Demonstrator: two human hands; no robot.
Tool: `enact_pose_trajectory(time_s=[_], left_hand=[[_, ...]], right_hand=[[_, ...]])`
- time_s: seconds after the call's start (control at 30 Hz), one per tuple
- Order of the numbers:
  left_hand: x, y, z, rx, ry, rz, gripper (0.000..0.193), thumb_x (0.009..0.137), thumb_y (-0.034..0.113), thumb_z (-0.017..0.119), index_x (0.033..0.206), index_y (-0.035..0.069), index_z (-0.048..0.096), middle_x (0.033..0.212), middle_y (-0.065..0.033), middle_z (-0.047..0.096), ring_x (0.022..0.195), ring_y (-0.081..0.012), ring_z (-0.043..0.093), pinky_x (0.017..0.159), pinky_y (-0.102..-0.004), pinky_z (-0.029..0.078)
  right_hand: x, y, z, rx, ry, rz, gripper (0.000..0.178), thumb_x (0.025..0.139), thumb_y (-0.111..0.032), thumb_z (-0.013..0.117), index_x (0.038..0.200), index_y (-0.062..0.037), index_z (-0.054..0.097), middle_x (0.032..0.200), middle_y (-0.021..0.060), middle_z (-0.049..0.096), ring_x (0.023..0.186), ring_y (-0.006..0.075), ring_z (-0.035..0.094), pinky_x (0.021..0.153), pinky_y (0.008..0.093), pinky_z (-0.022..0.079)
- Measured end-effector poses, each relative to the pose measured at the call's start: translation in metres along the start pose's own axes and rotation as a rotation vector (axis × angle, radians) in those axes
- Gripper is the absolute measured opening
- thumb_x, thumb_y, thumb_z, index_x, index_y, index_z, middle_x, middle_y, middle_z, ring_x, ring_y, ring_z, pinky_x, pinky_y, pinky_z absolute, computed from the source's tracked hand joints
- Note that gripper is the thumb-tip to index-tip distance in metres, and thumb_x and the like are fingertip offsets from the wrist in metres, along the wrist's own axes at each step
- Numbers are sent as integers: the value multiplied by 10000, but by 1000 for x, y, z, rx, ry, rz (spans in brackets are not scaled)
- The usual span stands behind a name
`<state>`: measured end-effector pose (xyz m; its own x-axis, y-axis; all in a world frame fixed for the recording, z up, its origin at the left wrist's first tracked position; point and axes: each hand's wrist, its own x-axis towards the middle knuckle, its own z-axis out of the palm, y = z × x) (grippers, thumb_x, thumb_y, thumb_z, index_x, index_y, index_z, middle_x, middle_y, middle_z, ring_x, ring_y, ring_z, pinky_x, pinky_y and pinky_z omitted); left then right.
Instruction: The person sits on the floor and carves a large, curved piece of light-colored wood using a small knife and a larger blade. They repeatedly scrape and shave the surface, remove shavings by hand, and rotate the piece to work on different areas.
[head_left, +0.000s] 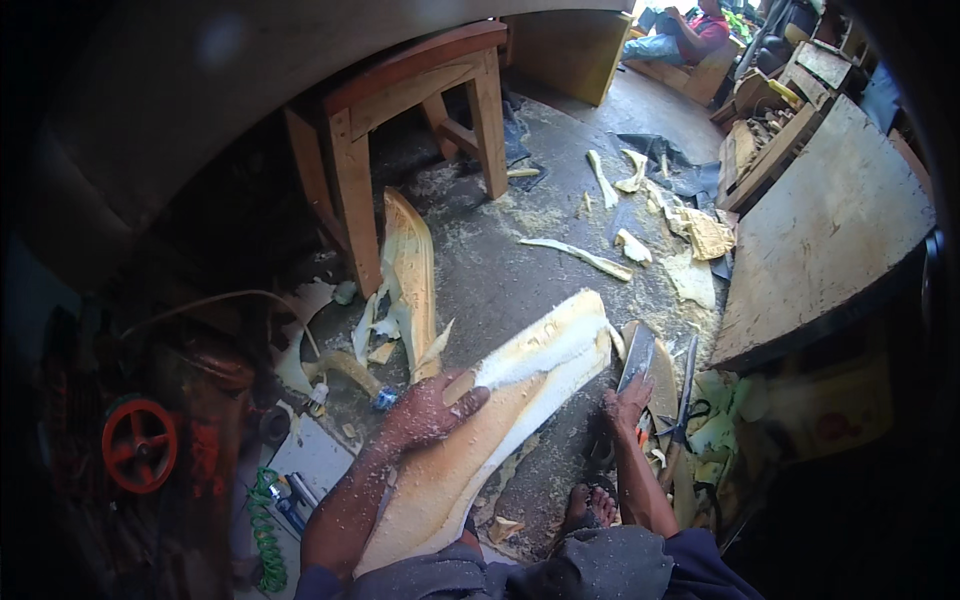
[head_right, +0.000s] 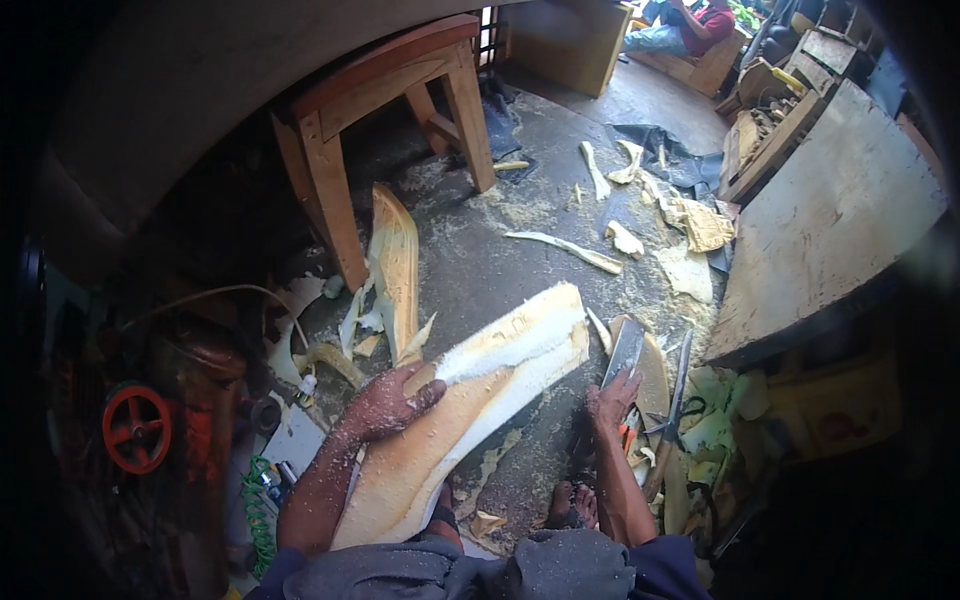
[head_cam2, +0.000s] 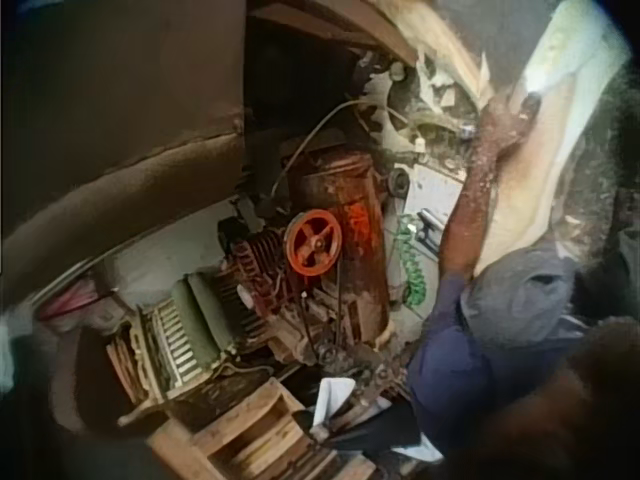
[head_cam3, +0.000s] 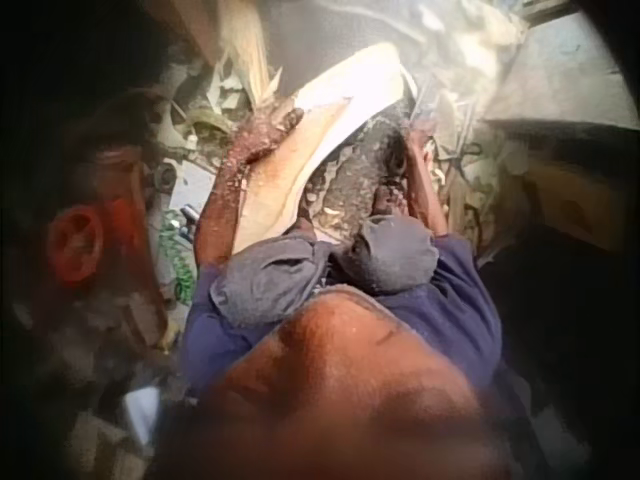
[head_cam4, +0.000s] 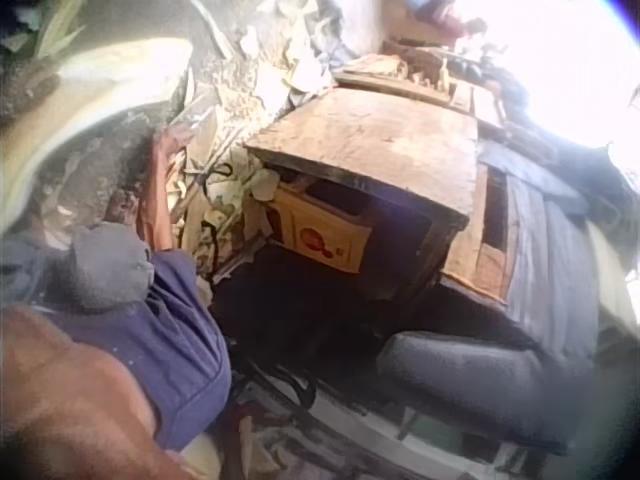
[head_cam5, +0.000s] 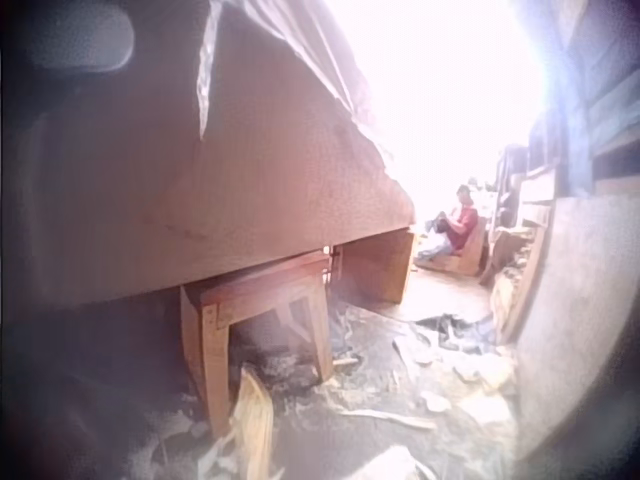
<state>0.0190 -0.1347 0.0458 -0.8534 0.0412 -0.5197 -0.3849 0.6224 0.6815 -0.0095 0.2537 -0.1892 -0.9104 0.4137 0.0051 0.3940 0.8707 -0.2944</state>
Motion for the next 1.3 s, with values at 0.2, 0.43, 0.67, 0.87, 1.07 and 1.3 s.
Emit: enact_pose_trajectory(time_s=[0.2, 0.43, 0.67, 0.87, 1.07, 1.3], left_hand=[[15, 11, 3, -185, -102, 38, 549, 950, 503, 673, 1121, -11, 760, 882, -186, 764, 808, -269, 743, 787, -420, 559], [7, 2, 5, -226, -32, -4, 634, 960, 556, 665, 1216, -21, 722, 1039, -203, 755, 910, -243, 729, 835, -388, 551], [-2, -25, 13, -584, -106, -61, 726, 946, 568, 699, 1392, 1, 620, 1173, -171, 725, 1062, -228, 686, 974, -354, 511], [6, -39, 20, -407, -2, -33, 474, 1026, 400, 669, 1274, -2, 695, 1055, -37, 735, 931, -111, 647, 843, -299, 527], [3, -34, 22, -546, -23, -56, 483, 1024, 405, 671, 1296, 7, 695, 1052, -50, 743, 958, -115, 633, 888, -308, 518], [6, -37, 24, -422, 26, -32, 450, 1038, 396, 649, 1260, 10, 713, 1034, -8, 723, 929, -92, 607, 858, -301, 510]], right_hand=[[30, -32, -120, 1160, -349, 37, 565, 968, -182, 610, 1495, -23, 484, 1160, 236, 695, 981, 309, 660, 928, 424, 512], [40, -121, -151, 381, -312, -342, 634, 1038, -407, 553, 1577, -102, 418, 1445, 241, 533, 1299, 443, 557, 1059, 472, 468], [26, -149, -131, 152, -327, -522, 613, 1015, -432, 557, 1523, -95, 500, 1563, 313, 345, 1354, 525, 410, 1119, 573, 403], [-12, -157, -132, 62, -126, -782, 506, 1020, -347, 564, 1495, -173, 549, 1493, 297, 489, 1094, 509, 544, 846, 600, 519], [32, -137, -111, 17, -65, -663, 524, 1012, -454, 585, 1503, -282, 523, 1491, 275, 520, 1101, 470, 609, 850, 603, 536], [44, -132, -98, -15, -97, -659, 481, 1057, -426, 510, 1510, -267, 534, 1445, 311, 534, 988, 448, 622, 790, 553, 571]])
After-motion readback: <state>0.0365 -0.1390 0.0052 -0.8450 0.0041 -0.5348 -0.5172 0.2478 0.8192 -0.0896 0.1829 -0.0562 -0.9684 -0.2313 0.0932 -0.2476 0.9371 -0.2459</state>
